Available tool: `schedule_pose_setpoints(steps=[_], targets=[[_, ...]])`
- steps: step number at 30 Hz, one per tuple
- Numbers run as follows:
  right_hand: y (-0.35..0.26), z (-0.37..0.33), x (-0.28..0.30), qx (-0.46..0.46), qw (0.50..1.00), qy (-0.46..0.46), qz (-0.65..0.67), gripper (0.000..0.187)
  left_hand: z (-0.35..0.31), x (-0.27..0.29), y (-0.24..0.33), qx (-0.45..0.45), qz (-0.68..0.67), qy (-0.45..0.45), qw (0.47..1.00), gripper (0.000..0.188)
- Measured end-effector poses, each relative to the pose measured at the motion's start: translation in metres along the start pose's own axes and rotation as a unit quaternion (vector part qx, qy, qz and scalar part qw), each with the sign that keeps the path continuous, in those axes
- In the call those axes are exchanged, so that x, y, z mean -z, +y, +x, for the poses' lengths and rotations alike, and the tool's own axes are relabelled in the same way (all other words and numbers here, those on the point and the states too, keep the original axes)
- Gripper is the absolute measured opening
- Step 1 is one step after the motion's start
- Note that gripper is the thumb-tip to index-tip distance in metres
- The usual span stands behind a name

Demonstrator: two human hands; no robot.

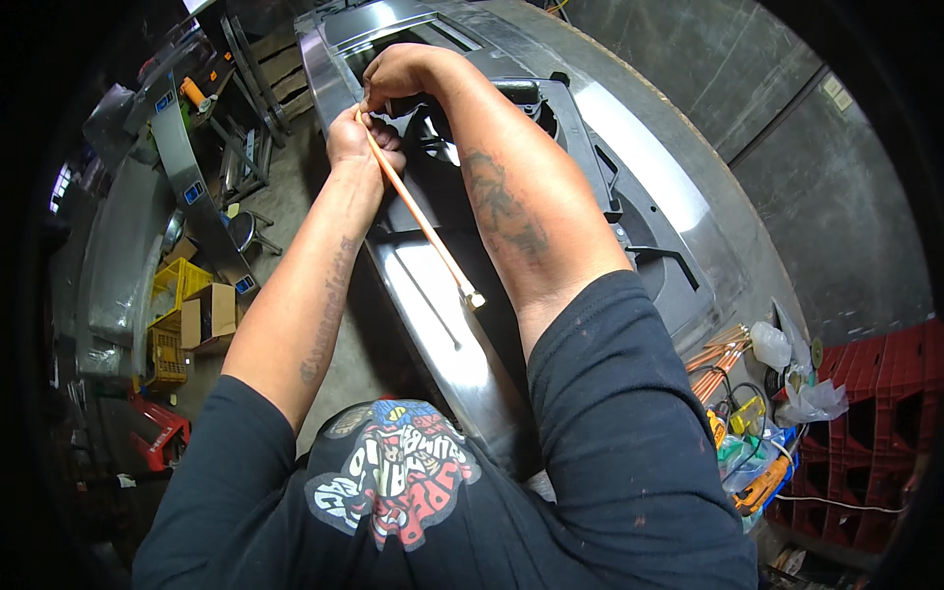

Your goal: The person installs a copper gas line into a commercial gas stove. They remove the burner grate, insert the copper pipe into a fitting, tighten it with a wrench, and then connect the other end to a valve underneath the unit.

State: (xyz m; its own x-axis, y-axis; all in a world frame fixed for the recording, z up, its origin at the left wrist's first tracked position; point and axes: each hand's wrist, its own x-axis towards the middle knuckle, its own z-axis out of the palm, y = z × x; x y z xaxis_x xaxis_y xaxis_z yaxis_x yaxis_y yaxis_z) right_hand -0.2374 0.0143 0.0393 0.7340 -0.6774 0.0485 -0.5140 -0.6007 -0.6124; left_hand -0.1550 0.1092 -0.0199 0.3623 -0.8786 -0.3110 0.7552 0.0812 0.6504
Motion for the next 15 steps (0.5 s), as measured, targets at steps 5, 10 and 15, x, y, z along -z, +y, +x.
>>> schedule_pose_setpoints(steps=[5,10,15], targets=[[0.002,-0.004,0.004,0.025,0.999,-0.002,0.045,0.020,0.006,0.010,0.015,0.074,0.040,-0.080,0.993,0.035],[0.002,-0.005,0.005,0.016,1.000,0.003,-0.002,0.021,0.015,0.012,0.020,0.119,0.065,-0.132,0.982,0.042],[0.002,0.001,-0.002,0.014,0.999,0.028,-0.040,0.019,0.025,0.008,0.005,0.033,0.019,-0.087,0.995,0.040]])
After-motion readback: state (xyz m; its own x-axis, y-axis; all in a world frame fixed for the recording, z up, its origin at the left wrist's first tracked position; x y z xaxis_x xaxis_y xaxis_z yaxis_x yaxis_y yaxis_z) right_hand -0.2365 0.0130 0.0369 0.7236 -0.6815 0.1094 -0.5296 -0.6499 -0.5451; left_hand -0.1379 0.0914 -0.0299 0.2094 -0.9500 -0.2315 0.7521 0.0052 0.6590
